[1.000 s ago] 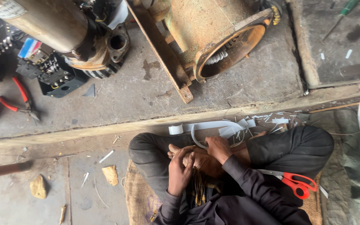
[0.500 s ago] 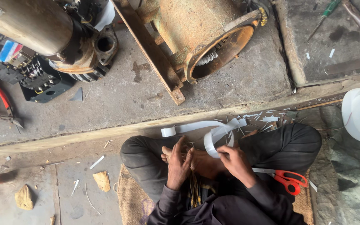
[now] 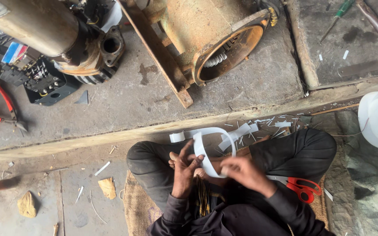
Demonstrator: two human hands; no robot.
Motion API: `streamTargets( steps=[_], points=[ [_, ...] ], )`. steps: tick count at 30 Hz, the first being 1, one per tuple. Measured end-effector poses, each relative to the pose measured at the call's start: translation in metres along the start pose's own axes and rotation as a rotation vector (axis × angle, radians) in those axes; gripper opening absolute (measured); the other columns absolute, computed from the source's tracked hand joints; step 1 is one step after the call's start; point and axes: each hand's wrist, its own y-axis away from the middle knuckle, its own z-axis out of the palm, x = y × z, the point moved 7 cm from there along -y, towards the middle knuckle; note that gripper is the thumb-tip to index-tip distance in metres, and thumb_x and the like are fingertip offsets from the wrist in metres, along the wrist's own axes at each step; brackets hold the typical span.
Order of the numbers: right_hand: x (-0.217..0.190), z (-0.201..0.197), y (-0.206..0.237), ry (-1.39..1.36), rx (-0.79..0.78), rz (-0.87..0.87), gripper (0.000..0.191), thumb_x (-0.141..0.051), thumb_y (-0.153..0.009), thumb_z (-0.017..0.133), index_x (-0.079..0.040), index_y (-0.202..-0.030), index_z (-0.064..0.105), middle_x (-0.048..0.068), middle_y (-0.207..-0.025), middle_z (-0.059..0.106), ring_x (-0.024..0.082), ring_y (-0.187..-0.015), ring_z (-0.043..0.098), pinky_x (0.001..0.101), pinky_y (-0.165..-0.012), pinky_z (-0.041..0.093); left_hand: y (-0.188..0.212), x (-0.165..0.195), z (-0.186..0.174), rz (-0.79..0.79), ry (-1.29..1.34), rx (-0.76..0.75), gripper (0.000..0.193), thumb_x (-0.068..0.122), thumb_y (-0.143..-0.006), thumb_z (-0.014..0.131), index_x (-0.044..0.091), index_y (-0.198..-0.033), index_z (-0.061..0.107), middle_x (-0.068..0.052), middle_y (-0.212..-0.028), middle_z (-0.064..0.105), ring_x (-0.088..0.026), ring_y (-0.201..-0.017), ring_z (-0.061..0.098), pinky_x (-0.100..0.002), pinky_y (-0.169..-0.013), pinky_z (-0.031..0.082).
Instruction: The person sits on the floor cutting strips from a roll of white insulating sheet with scissors and folding the pieces. They insert the folded insulation strips one at a time into the slots of a motor stator housing mounted on a wooden bracket, pressing each strip into place by hand.
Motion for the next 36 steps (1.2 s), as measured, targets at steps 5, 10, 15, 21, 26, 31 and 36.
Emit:
streamTargets(
  steps=[5, 10, 15, 21, 26, 31, 36],
  points=[
    [0.015, -0.086, -0.049, 0.519, 0.348, 0.145, 0.031, -0.031, -0.093, 0.07, -0.007, -0.113, 0.075, 0.012, -0.11, 0.077, 0.029, -0.101, 0.074, 0.0394, -0.085, 0.057, 0.005, 0.016, -0.002, -0.001, -0.068, 0.007, 0.066, 0.003, -0.091, 0.069, 0.003, -0.15, 0.04, -0.008, -0.094, 0.078, -0.012, -0.091, 0.071, -0.026, -0.089, 0.054],
    [0.038, -0.095, -0.09, 0.817, 0.285, 0.369, 0.039, -0.037, -0.084, 0.076, -0.009, -0.111, 0.073, 0.017, -0.109, 0.075, 0.037, -0.103, 0.07, 0.049, -0.085, 0.055, 0.005, 0.009, 0.011, 0.058, -0.037, -0.012, 0.033, 0.005, -0.096, 0.067, -0.004, -0.127, 0.061, -0.005, -0.1, 0.075, -0.011, -0.091, 0.07, -0.028, -0.082, 0.055],
    [0.041, -0.078, -0.093, 0.962, 0.297, 0.489, 0.027, -0.033, -0.088, 0.073, -0.015, -0.108, 0.072, 0.015, -0.105, 0.075, 0.037, -0.102, 0.071, 0.0518, -0.085, 0.056, 0.014, -0.001, 0.014, 0.078, -0.068, -0.03, 0.021, 0.015, -0.103, 0.065, -0.002, -0.115, 0.069, -0.003, -0.096, 0.072, -0.009, -0.089, 0.064, -0.025, -0.082, 0.051],
    [0.044, -0.077, -0.089, 0.923, 0.323, 0.472, 0.025, -0.034, -0.084, 0.075, -0.019, -0.103, 0.072, 0.013, -0.103, 0.074, 0.039, -0.098, 0.07, 0.0539, -0.081, 0.055, 0.01, -0.013, 0.013, 0.011, -0.017, -0.062, 0.022, 0.017, -0.103, 0.064, -0.001, -0.113, 0.069, -0.001, -0.095, 0.071, -0.008, -0.09, 0.064, -0.025, -0.084, 0.051],
    [0.046, -0.087, -0.064, 0.747, 0.338, 0.479, 0.022, -0.036, -0.089, 0.075, -0.021, -0.104, 0.072, 0.011, -0.096, 0.076, 0.036, -0.093, 0.071, 0.0489, -0.078, 0.055, 0.012, -0.018, 0.005, 0.051, -0.144, -0.052, 0.019, 0.016, -0.104, 0.065, -0.002, -0.11, 0.068, 0.0, -0.091, 0.065, -0.008, -0.087, 0.058, -0.024, -0.08, 0.048],
    [0.021, -0.106, -0.005, 0.289, 0.579, 0.293, 0.016, -0.018, -0.095, 0.075, -0.01, -0.108, 0.073, 0.011, -0.08, 0.07, 0.026, -0.073, 0.065, 0.0364, -0.066, 0.05, 0.017, -0.013, 0.024, 0.028, -0.286, -0.364, 0.018, 0.016, -0.102, 0.063, 0.0, -0.109, 0.066, 0.002, -0.095, 0.064, -0.008, -0.091, 0.06, -0.023, -0.082, 0.05],
    [0.003, -0.064, 0.011, 0.014, 0.085, 0.004, 0.014, -0.007, -0.089, 0.069, -0.004, -0.101, 0.074, 0.001, -0.088, 0.076, 0.008, -0.083, 0.07, 0.0263, -0.073, 0.057, 0.021, -0.023, 0.058, -0.16, -0.397, -0.656, 0.019, 0.017, -0.103, 0.063, 0.0, -0.11, 0.065, 0.0, -0.09, 0.063, -0.01, -0.085, 0.059, -0.026, -0.078, 0.049]
  ],
)
